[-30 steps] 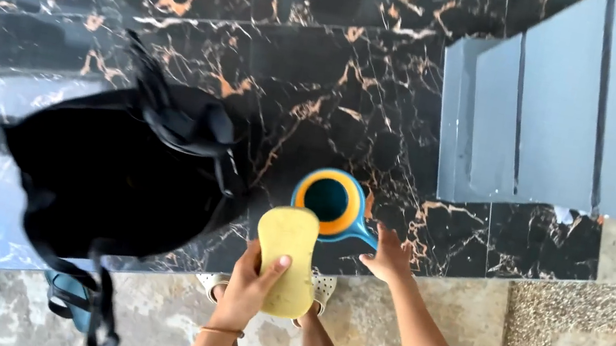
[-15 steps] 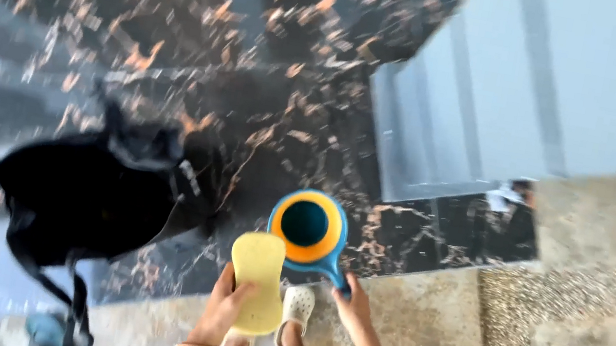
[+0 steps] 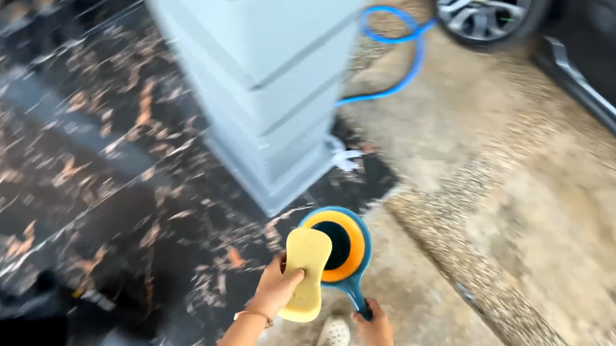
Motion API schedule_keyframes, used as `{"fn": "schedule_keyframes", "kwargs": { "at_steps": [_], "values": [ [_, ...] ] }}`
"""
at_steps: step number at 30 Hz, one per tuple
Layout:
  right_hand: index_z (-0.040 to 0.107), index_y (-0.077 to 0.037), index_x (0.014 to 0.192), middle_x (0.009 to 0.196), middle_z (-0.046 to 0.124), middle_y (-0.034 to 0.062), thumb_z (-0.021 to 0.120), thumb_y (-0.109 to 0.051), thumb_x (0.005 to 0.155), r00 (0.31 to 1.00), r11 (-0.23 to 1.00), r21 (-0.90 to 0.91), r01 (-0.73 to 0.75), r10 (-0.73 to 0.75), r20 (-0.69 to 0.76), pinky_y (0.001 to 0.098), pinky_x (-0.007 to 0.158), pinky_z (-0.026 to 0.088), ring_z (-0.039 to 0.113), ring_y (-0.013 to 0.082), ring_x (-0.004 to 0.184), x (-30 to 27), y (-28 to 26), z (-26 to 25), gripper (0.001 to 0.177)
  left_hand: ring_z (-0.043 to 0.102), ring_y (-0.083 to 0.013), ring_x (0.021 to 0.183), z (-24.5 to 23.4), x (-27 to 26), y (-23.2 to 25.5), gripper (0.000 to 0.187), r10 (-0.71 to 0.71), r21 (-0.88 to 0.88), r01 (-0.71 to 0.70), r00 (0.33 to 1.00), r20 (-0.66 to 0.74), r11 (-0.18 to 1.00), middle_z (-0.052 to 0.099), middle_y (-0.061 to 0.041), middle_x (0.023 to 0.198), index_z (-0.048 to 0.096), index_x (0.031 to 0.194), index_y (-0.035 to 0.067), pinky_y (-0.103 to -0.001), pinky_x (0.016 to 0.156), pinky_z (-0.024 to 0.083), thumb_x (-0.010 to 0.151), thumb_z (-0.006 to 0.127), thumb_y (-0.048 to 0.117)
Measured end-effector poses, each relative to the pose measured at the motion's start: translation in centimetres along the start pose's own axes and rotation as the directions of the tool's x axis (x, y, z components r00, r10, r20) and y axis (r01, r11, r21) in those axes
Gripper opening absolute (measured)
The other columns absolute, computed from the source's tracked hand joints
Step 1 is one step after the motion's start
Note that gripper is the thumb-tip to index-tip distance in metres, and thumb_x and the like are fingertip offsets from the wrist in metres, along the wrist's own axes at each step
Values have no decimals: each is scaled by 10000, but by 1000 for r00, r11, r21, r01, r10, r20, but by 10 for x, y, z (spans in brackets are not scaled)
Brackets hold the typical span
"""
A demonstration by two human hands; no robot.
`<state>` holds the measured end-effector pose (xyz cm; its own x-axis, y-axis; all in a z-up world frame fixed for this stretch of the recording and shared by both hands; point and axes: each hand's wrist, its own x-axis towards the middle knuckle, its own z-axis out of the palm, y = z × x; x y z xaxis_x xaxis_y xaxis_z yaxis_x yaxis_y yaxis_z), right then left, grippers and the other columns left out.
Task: Washing the exterior of a black car using soapy water, a sponge, and a water hose.
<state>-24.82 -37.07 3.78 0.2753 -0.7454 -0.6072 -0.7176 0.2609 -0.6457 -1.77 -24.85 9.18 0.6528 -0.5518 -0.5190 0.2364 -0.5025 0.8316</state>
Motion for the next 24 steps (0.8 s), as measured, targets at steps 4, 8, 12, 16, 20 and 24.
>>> {"fn": "schedule_keyframes", "kwargs": {
  "at_steps": [4,8,12,16,20,24],
  "values": [
    [691,-147,1254,872,745,142,729,-184,822,993,996,38,86,-82,-88,395,762,555,693,252,805,28,13,-79,436,739,-244,1011,97,41,15,550,139,-66,-133,986,89,989,750,-185,1142,610,1274,-41,-365,872,565,805,724,223],
    [662,-155,1272,931,741,150,757,-199,798,981,997,-38,71,-77,-178,398,832,554,708,265,875,75,31,-161,485,749,-222,983,197,71,52,532,192,-60,-186,973,126,981,768,-178,1108,647,1220,-56,-350,849,573,802,753,257],
    [635,-187,1311,991,761,162,729,-187,796,977,991,-97,89,-106,-186,412,883,555,729,315,978,141,37,-249,523,746,-237,927,290,93,119,607,30,-154,8,969,244,988,780,-162,1064,687,1204,-68,-361,813,573,837,765,409],
    [598,-192,1352,1089,736,162,771,-198,777,947,975,-165,152,-191,-258,430,911,550,722,330,1043,227,56,-296,600,706,-188,1039,349,129,148,727,15,-320,28,991,134,947,753,-90,1148,664,1270,-26,-318,901,534,874,668,584],
    [614,-173,1337,1045,759,156,746,-169,791,950,981,-125,148,-176,-258,426,891,562,733,331,1006,277,4,-342,562,736,-249,974,381,173,202,768,-57,-237,56,998,3,970,789,-160,1077,736,1188,-61,-353,871,545,877,618,631],
    [617,-164,1339,1015,765,151,731,-156,813,960,991,-57,119,-129,-249,397,845,579,756,287,932,356,-14,-345,538,744,-260,980,390,248,224,790,-91,-88,78,984,-152,993,786,-202,1069,749,1150,-64,-357,891,544,871,632,665]
  ]
}}
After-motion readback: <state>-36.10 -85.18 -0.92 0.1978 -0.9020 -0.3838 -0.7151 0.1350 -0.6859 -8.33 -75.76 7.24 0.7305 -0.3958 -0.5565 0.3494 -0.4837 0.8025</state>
